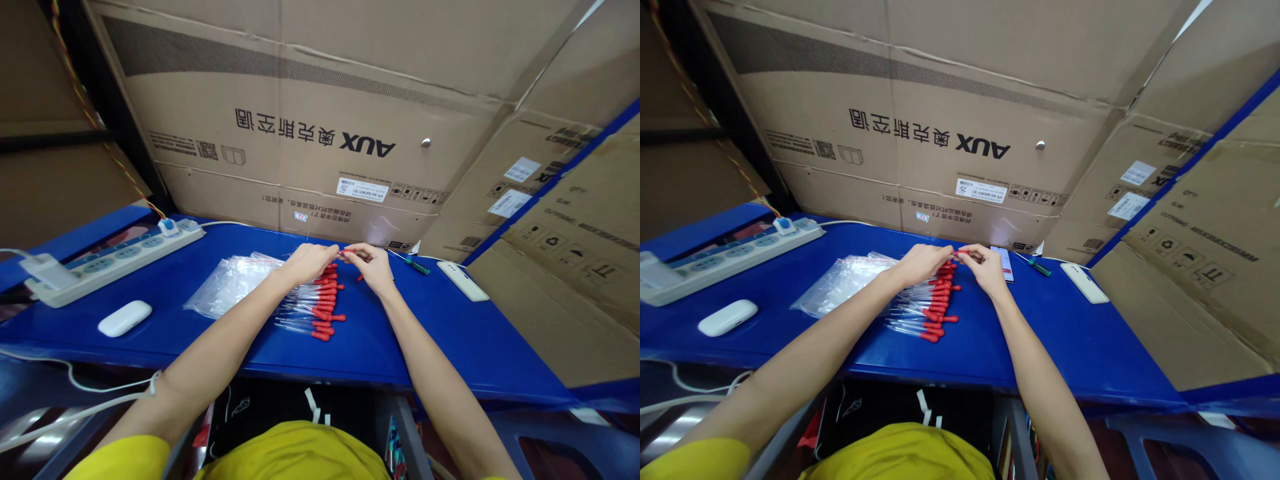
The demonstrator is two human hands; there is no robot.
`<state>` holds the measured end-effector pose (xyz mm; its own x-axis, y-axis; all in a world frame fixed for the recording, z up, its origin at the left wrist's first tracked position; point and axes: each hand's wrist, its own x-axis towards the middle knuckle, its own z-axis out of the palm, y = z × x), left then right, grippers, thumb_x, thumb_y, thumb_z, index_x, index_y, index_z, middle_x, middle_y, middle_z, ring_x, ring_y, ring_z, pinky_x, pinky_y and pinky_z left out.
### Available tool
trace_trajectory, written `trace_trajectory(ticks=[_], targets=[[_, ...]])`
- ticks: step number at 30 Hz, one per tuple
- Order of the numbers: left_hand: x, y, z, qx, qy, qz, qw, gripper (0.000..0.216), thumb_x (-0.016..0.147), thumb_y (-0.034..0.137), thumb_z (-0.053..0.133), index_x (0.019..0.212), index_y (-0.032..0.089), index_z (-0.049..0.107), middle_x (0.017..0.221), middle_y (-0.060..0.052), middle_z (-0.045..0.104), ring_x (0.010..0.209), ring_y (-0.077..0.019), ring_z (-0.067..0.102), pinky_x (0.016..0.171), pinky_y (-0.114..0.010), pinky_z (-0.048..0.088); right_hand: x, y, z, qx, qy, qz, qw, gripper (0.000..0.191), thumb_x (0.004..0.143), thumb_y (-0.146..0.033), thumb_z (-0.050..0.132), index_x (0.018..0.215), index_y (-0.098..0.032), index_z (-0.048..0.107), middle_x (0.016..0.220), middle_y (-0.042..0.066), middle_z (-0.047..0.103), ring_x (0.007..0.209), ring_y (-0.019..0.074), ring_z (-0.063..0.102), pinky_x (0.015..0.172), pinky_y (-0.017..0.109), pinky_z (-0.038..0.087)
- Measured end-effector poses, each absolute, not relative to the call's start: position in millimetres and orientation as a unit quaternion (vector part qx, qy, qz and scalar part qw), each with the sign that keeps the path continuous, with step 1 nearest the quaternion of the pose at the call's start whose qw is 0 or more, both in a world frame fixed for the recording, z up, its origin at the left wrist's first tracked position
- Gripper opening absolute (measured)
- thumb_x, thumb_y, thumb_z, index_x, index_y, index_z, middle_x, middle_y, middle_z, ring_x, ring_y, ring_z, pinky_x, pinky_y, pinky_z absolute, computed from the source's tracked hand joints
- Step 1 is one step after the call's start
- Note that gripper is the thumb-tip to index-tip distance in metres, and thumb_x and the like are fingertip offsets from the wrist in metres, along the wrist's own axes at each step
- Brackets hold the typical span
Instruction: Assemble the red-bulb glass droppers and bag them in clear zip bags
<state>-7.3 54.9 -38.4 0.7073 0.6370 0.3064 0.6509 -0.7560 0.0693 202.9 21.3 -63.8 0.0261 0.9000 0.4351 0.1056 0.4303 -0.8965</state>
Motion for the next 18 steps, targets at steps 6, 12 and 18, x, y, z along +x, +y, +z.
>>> trace_trajectory(ticks=[6, 12, 18], targets=[[-12.3, 59.2, -38.9, -0.921, -0.327, -0.21, -0.011, 0.037, 0.114, 0.043, 0.038, 0.112, 0.025, 0.07, 0.107, -0.007, 0.081, 0.096, -0.0235, 0.075, 0.073, -0.028, 0.043, 204.0, 23.4, -59.5, -0.418, -0.609, 0.357, 0.571, 0.041, 0.077, -0.058, 0.088, 0.097, -0.023, 0.079, 0.079, 0.005, 0.082, 0.075, 0.0264, 0.082, 0.075, 0.039, 0.066], [-15.1, 63.1, -38.5, -0.901, -0.356, -0.235, -0.075, 0.042, 0.113, 0.051, 0.038, 0.113, 0.027, 0.072, 0.105, -0.003, 0.081, 0.094, -0.024, 0.073, 0.073, -0.029, 0.04, 208.2, 26.7, -57.3, -0.431, -0.593, 0.35, 0.584, 0.045, 0.074, -0.062, 0.088, 0.089, -0.022, 0.076, 0.076, 0.004, 0.08, 0.067, 0.0225, 0.078, 0.068, 0.034, 0.062], [-12.5, 65.0, -40.1, -0.877, -0.378, -0.276, -0.108, 0.05, 0.114, 0.05, 0.031, 0.09, 0.023, 0.066, 0.086, -0.006, 0.077, 0.081, -0.0239, 0.071, 0.069, -0.03, 0.037, 206.4, 26.4, -55.9, -0.43, -0.552, 0.335, 0.631, 0.044, 0.078, -0.063, 0.085, 0.089, -0.022, 0.073, 0.07, 0.0, 0.074, 0.059, 0.0171, 0.07, 0.063, 0.031, 0.059]])
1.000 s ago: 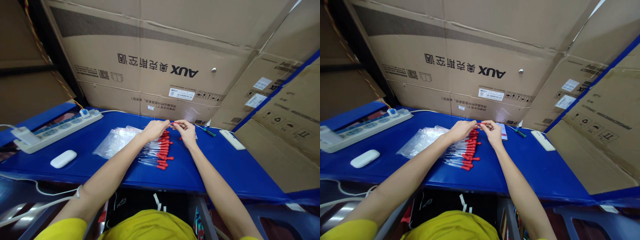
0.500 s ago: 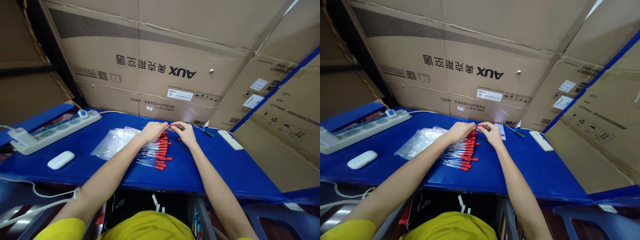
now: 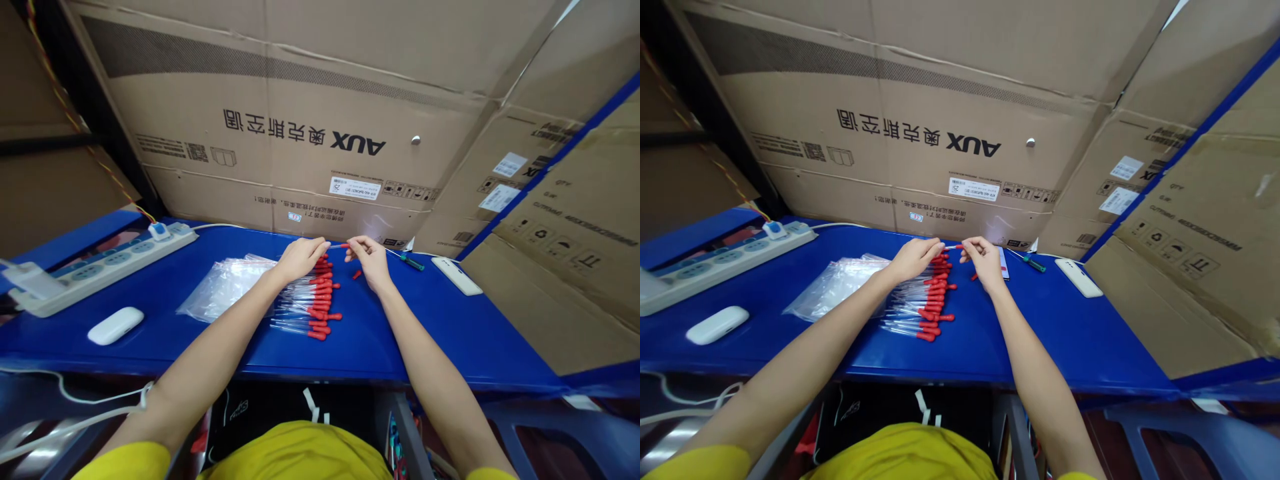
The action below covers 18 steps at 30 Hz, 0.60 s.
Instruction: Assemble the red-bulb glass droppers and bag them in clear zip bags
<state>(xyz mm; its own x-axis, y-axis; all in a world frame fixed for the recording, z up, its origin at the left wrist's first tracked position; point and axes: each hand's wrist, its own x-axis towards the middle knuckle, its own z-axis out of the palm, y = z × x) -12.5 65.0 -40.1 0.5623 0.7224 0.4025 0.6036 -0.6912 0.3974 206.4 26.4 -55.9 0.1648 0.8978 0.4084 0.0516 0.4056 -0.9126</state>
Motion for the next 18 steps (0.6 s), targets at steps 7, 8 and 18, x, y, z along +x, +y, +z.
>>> trace_trajectory(ticks=[7, 8, 18], targets=[[-12.0, 65.5, -42.8, 0.91, 0.328, 0.231, 0.1, 0.042, 0.114, 0.047, 0.03, 0.106, 0.024, 0.065, 0.083, -0.004, 0.074, 0.078, -0.0238, 0.069, 0.068, -0.03, 0.036, 205.0, 27.4, -60.1, -0.421, -0.567, 0.312, 0.635, 0.041, 0.087, -0.061, 0.079, 0.087, -0.022, 0.07, 0.066, -0.004, 0.066, 0.056, 0.0115, 0.059, 0.059, 0.025, 0.049], [-12.2, 65.7, -42.8, 0.913, 0.323, 0.231, 0.098, 0.042, 0.114, 0.046, 0.031, 0.105, 0.024, 0.065, 0.082, -0.004, 0.073, 0.078, -0.0236, 0.069, 0.067, -0.03, 0.036, 205.1, 27.6, -60.8, -0.421, -0.567, 0.312, 0.635, 0.041, 0.087, -0.061, 0.079, 0.088, -0.022, 0.07, 0.066, -0.004, 0.066, 0.055, 0.0113, 0.058, 0.059, 0.025, 0.048], [-13.0, 62.6, -37.0, 0.916, 0.297, 0.254, 0.087, 0.041, 0.113, 0.044, 0.032, 0.105, 0.023, 0.066, 0.084, -0.005, 0.074, 0.078, -0.0225, 0.069, 0.069, -0.029, 0.038, 198.2, 23.4, -60.4, -0.423, -0.563, 0.303, 0.643, 0.042, 0.087, -0.063, 0.077, 0.087, -0.022, 0.068, 0.066, -0.004, 0.066, 0.055, 0.0121, 0.058, 0.058, 0.025, 0.047]])
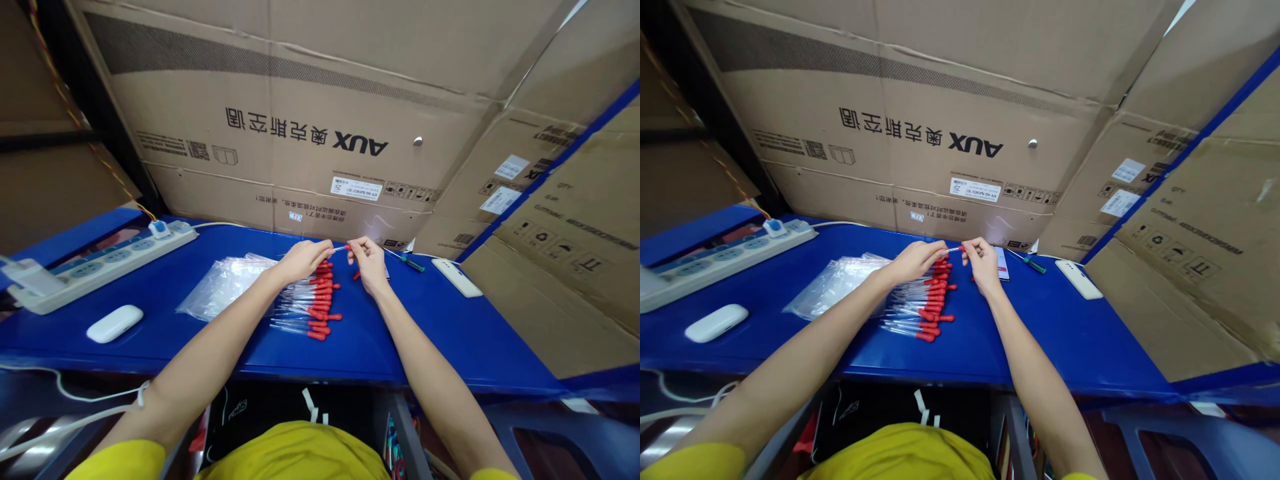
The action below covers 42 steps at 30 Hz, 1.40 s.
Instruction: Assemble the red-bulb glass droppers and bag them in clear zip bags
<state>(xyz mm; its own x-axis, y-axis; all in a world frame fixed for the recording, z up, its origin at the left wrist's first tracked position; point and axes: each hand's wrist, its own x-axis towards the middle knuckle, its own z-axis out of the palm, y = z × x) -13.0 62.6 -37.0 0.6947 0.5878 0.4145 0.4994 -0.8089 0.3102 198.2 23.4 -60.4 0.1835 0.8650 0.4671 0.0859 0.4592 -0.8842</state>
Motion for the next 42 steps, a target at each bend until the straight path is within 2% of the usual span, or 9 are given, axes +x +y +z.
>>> trace_trajectory(ticks=[8, 17, 23, 31, 36, 42], targets=[[-12, 60, -35, 0.913, 0.315, 0.254, 0.062, 0.042, 0.114, 0.045, 0.032, 0.107, 0.023, 0.067, 0.082, -0.005, 0.074, 0.077, -0.0236, 0.07, 0.067, -0.03, 0.035, 193, 19, -55, -0.431, -0.562, 0.241, 0.664, 0.042, 0.09, -0.062, 0.075, 0.081, -0.023, 0.061, 0.065, -0.004, 0.064, 0.055, 0.0117, 0.057, 0.058, 0.025, 0.048], [-4, 55, -38, 0.909, 0.28, 0.293, 0.096, 0.042, 0.114, 0.045, 0.032, 0.105, 0.022, 0.066, 0.077, -0.003, 0.07, 0.074, -0.0212, 0.067, 0.068, -0.029, 0.035, 180, 10, -56, -0.415, -0.559, 0.211, 0.686, 0.041, 0.1, -0.064, 0.063, 0.089, -0.026, 0.05, 0.068, -0.004, 0.069, 0.052, 0.0132, 0.065, 0.055, 0.027, 0.053], [1, 49, -36, 0.908, 0.266, 0.305, 0.11, 0.041, 0.114, 0.044, 0.032, 0.104, 0.021, 0.065, 0.074, -0.002, 0.069, 0.071, -0.0202, 0.066, 0.067, -0.028, 0.035, 178, 5, -55, -0.423, -0.554, 0.172, 0.696, 0.039, 0.102, -0.063, 0.062, 0.091, -0.027, 0.049, 0.068, -0.005, 0.069, 0.051, 0.0133, 0.066, 0.054, 0.026, 0.055], [0, 49, -36, 0.91, 0.267, 0.302, 0.097, 0.042, 0.114, 0.044, 0.032, 0.102, 0.021, 0.065, 0.071, -0.002, 0.067, 0.069, -0.0205, 0.066, 0.065, -0.029, 0.034, 177, 4, -54, -0.428, -0.557, 0.177, 0.689, 0.039, 0.1, -0.062, 0.064, 0.091, -0.026, 0.052, 0.068, -0.003, 0.07, 0.052, 0.0147, 0.067, 0.054, 0.027, 0.056], [-3, 52, -37, 0.909, 0.281, 0.294, 0.089, 0.043, 0.114, 0.045, 0.031, 0.104, 0.022, 0.066, 0.073, -0.004, 0.069, 0.072, -0.0217, 0.068, 0.067, -0.029, 0.036, 180, 5, -51, -0.421, -0.578, 0.22, 0.664, 0.044, 0.098, -0.066, 0.065, 0.087, -0.026, 0.052, 0.064, -0.004, 0.069, 0.049, 0.0137, 0.063, 0.052, 0.027, 0.054], [-3, 53, -32, 0.905, 0.3, 0.294, 0.069, 0.046, 0.113, 0.049, 0.031, 0.108, 0.023, 0.069, 0.088, -0.007, 0.078, 0.079, -0.0228, 0.072, 0.07, -0.029, 0.041, 185, 13, -43, -0.425, -0.557, 0.273, 0.659, 0.049, 0.093, -0.075, 0.062, 0.094, -0.027, 0.057, 0.061, -0.006, 0.064, 0.046, 0.0116, 0.056, 0.049, 0.025, 0.048]])
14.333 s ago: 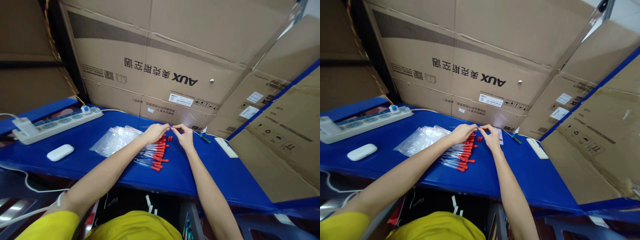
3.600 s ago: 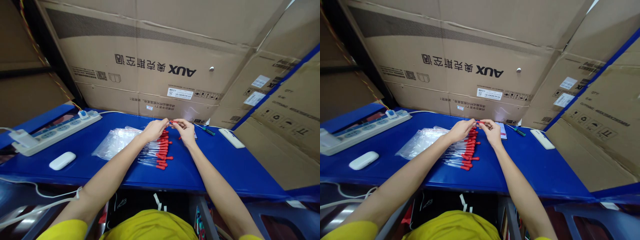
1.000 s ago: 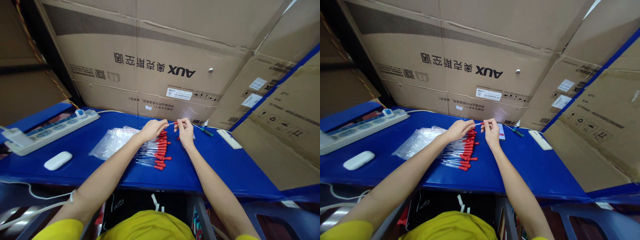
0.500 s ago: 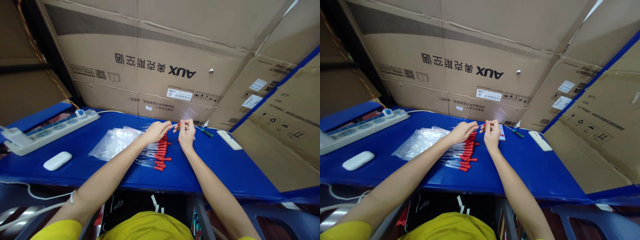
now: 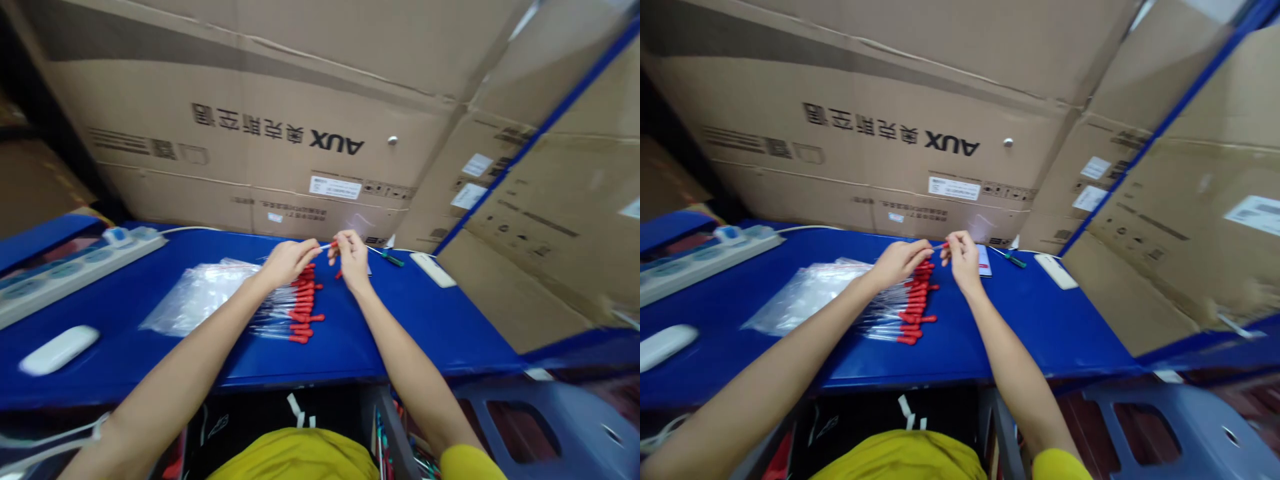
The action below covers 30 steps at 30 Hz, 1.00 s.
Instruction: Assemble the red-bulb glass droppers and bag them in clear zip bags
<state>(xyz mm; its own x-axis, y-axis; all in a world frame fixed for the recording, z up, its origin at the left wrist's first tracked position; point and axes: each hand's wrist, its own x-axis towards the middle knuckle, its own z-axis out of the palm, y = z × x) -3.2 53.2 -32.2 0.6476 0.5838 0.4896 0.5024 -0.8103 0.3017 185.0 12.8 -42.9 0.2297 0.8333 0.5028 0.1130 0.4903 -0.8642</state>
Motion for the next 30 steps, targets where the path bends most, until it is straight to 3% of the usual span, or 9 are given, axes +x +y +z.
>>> trace_trajectory(ticks=[3, 8, 15, 22, 30], targets=[[-5, 54, -28, 0.886, 0.354, 0.298, 0.023, 0.048, 0.11, 0.056, 0.033, 0.109, 0.026, 0.07, 0.09, -0.007, 0.08, 0.082, -0.0267, 0.074, 0.067, -0.031, 0.04, 188, 21, -42, -0.442, -0.53, 0.283, 0.666, 0.05, 0.09, -0.076, 0.064, 0.097, -0.026, 0.061, 0.059, -0.008, 0.058, 0.046, 0.0109, 0.051, 0.046, 0.024, 0.043], [-10, 63, -29, 0.882, 0.385, 0.271, 0.038, 0.048, 0.108, 0.06, 0.032, 0.112, 0.028, 0.066, 0.092, -0.005, 0.081, 0.085, -0.0305, 0.076, 0.066, -0.032, 0.039, 196, 36, -50, -0.417, -0.546, 0.305, 0.659, 0.05, 0.084, -0.073, 0.072, 0.095, -0.025, 0.061, 0.069, -0.006, 0.064, 0.056, 0.0117, 0.059, 0.058, 0.026, 0.049], [-10, 62, -34, 0.899, 0.346, 0.25, 0.099, 0.047, 0.11, 0.052, 0.028, 0.107, 0.024, 0.066, 0.101, -0.007, 0.081, 0.096, -0.0282, 0.076, 0.076, -0.031, 0.045, 191, 28, -51, -0.383, -0.55, 0.324, 0.668, 0.048, 0.086, -0.07, 0.073, 0.096, -0.025, 0.06, 0.07, -0.004, 0.067, 0.057, 0.0124, 0.06, 0.06, 0.026, 0.048], [-12, 61, -38, 0.902, 0.315, 0.277, 0.1, 0.04, 0.113, 0.045, 0.032, 0.099, 0.023, 0.062, 0.085, -0.004, 0.074, 0.081, -0.023, 0.071, 0.07, -0.029, 0.039, 193, 24, -57, -0.388, -0.57, 0.32, 0.65, 0.047, 0.087, -0.066, 0.076, 0.1, -0.022, 0.067, 0.072, -0.001, 0.072, 0.059, 0.0145, 0.065, 0.063, 0.029, 0.052], [-11, 58, -36, 0.9, 0.281, 0.304, 0.138, 0.036, 0.113, 0.042, 0.033, 0.093, 0.022, 0.057, 0.076, -0.002, 0.066, 0.07, -0.0193, 0.062, 0.069, -0.029, 0.036, 189, 18, -56, -0.378, -0.575, 0.287, 0.666, 0.04, 0.093, -0.062, 0.074, 0.095, -0.023, 0.063, 0.074, -0.001, 0.074, 0.06, 0.0154, 0.069, 0.065, 0.03, 0.056]])
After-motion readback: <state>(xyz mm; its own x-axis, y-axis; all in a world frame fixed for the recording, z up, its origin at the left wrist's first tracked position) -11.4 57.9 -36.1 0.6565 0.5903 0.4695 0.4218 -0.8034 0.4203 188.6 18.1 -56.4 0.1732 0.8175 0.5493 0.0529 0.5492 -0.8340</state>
